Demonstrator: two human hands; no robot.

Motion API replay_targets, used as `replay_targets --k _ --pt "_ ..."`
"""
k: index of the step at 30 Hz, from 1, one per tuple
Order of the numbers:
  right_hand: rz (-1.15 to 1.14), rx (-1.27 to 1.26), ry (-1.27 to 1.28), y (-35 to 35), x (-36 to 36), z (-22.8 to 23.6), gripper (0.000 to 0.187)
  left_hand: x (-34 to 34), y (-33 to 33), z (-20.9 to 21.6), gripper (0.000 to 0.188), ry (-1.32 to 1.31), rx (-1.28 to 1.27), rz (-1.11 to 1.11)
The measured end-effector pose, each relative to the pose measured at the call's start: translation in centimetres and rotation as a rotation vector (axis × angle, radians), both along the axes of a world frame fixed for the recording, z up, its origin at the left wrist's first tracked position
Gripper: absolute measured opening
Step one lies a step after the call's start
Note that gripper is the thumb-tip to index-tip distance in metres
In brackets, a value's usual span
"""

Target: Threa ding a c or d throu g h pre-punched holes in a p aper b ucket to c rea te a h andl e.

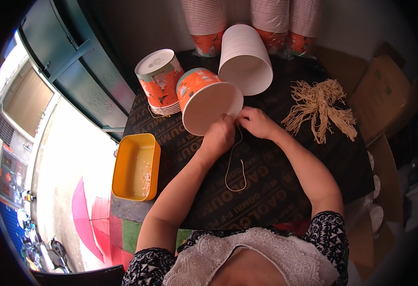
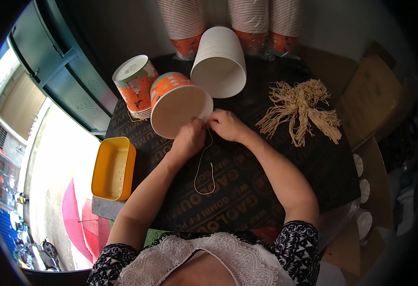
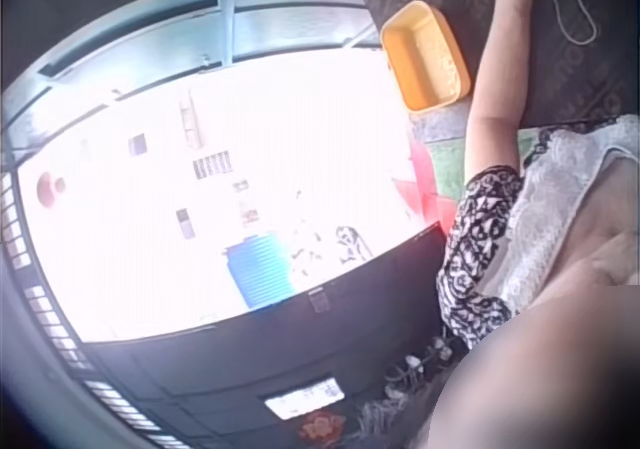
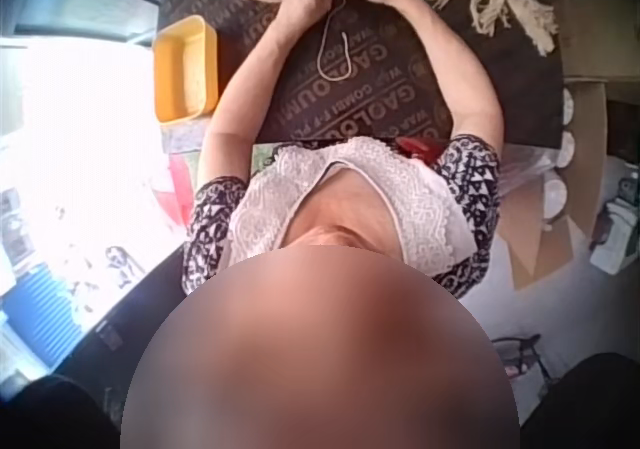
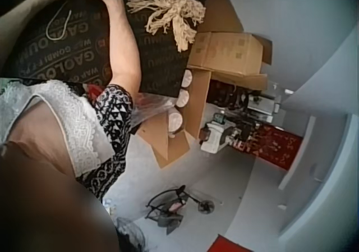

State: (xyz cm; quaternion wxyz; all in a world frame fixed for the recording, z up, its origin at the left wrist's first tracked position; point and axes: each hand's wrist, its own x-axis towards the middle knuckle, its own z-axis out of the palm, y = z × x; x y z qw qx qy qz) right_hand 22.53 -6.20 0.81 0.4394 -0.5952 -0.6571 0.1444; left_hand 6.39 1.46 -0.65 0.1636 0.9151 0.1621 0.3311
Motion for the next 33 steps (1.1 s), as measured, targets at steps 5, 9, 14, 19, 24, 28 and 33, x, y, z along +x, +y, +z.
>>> replay_targets --k 5,9,14,19,24,28,33 --pt "-0.226 -0.157 0.506 0.3 0.1 0.6 0.024 -0.1 0.1 0.3 0.007 -0.084 -0.126 -0.027" --pt "-0.271 -0.122 0.580 0.8 -1.6 -0.4 0.032 0.0 0.4 0.0 0.008 -0.092 -0.143 -0.041" --pt "-0.268 -0.077 0.613 0.4 -3.9 0.0 0.033 -0.3 0.6 0.2 0.011 -0.099 -0.297 -0.042" --pt "-0.290 -0.268 0.680 -0.3 -5.1 0.4 0.031 -0.6 1.4 0.0 0.012 -0.230 -0.424 -0.100" --pt "-0.360 0.214 0.211 0.4 -3.7 -2.3 0.031 -0.4 1.4 1.2 0.011 -0.180 -0.858 -0.090" --pt "-0.277 0.144 -0.026 -1.1 -4.6 0.1 0.024 -0.8 1.7 1.1 0.010 -0.198 -1.013 -0.076" --pt "-0.271 0.203 -0.195 -1.4 -3.9 0.0 0.020 -0.6 1.4 1.3 0.010 -0.218 -1.062 -0.128"
